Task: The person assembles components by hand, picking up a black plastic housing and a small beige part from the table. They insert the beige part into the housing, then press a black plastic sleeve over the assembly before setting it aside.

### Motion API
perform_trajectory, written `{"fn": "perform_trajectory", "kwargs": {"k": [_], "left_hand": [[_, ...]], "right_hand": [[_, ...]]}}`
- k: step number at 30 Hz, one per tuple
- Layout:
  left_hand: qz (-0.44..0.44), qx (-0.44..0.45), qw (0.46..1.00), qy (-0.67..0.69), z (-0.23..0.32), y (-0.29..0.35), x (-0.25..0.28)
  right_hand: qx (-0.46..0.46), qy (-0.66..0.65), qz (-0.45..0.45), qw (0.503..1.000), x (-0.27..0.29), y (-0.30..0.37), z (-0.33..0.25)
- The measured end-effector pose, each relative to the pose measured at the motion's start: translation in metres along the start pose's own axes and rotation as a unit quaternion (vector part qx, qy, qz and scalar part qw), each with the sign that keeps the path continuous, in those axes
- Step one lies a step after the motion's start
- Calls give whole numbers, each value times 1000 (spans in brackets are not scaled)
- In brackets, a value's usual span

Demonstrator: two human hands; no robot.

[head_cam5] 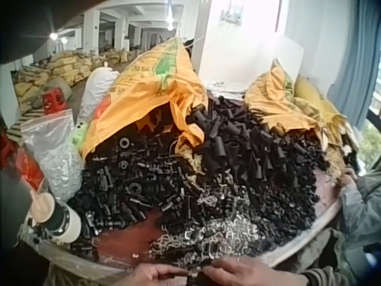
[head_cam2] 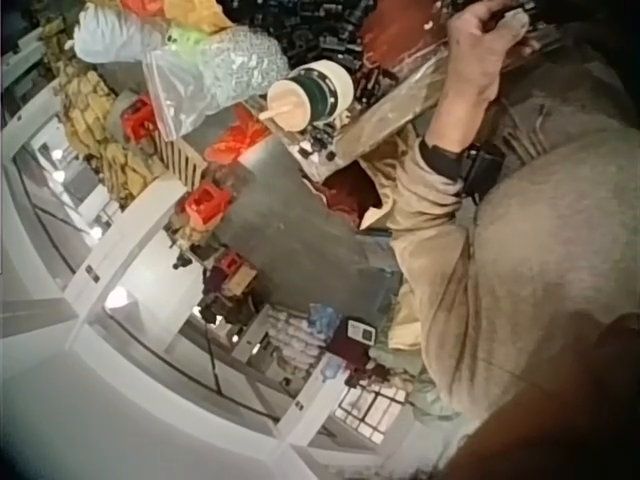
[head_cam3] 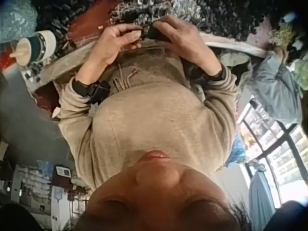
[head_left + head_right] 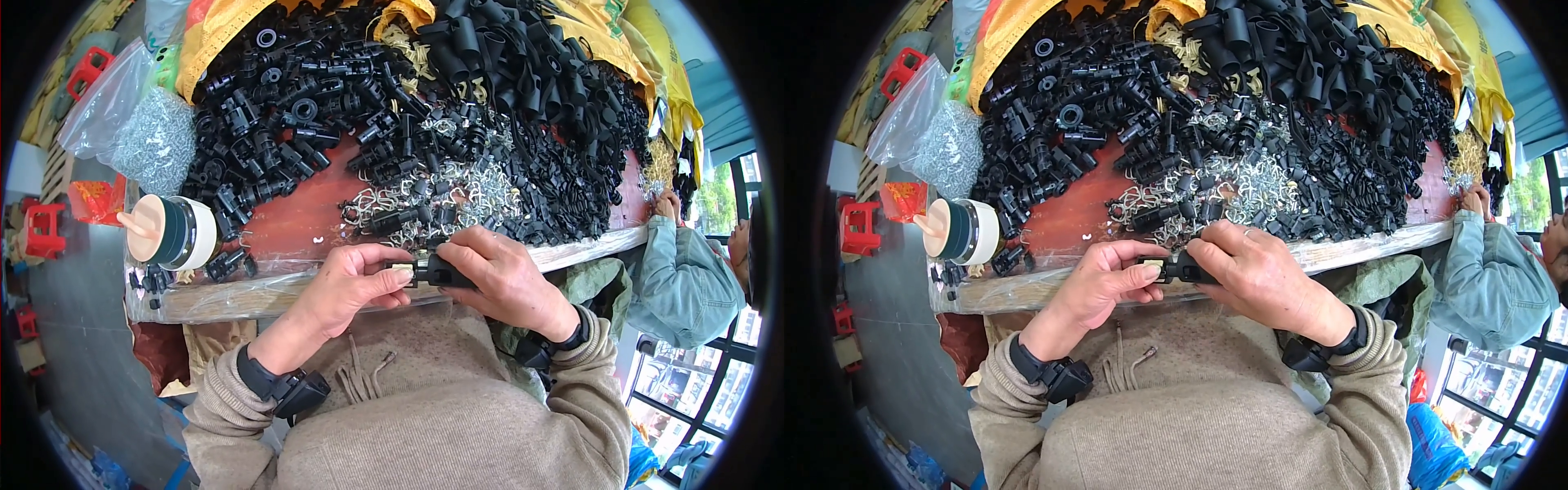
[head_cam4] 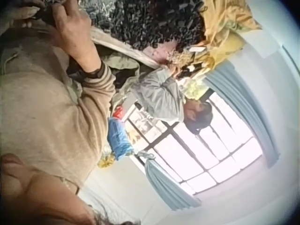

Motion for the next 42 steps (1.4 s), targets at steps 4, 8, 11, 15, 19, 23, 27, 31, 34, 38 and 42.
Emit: {"fn": "perform_trajectory", "kwargs": {"k": [4,8,11,15,19,23,27,31,34,38,42], "left_hand": [[4,6,1000,2,-1,1,1],[3,-6,1000,6,0,1,-6],[-1,-15,1000,-22,0,6,-6],[-3,-17,1000,-23,8,8,-7],[-6,-13,1000,-25,13,9,-6],[2,-35,999,-36,11,11,-5],[21,-92,994,-56,11,8,-1],[30,-107,993,-45,15,7,1],[29,-110,993,-35,18,8,-1],[23,-122,992,-34,22,10,-2],[4,-117,993,-29,19,9,-8]], "right_hand": [[-6,1,0,1000,2,1,0],[-10,-35,9,999,-5,0,-3],[-16,-56,20,998,-12,-1,-6],[-38,-110,39,992,-16,4,-3],[-23,-111,93,989,-12,1,-8],[-77,-145,52,985,-20,1,3],[-99,-179,32,978,-30,5,10],[-116,-211,17,970,-32,7,12],[-76,-191,-8,979,-30,8,11],[-14,-228,3,974,-21,3,10],[53,-373,-27,926,-30,-7,0]]}}
Point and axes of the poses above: each hand's wrist, its own y-axis away from the middle knuckle, its own x-axis out of the back of the hand, z = x × y, the point moved 10 cm from there along -y, towards the middle knuckle, and after that the axes turned 11 degrees about z, right-handed, at the moved point
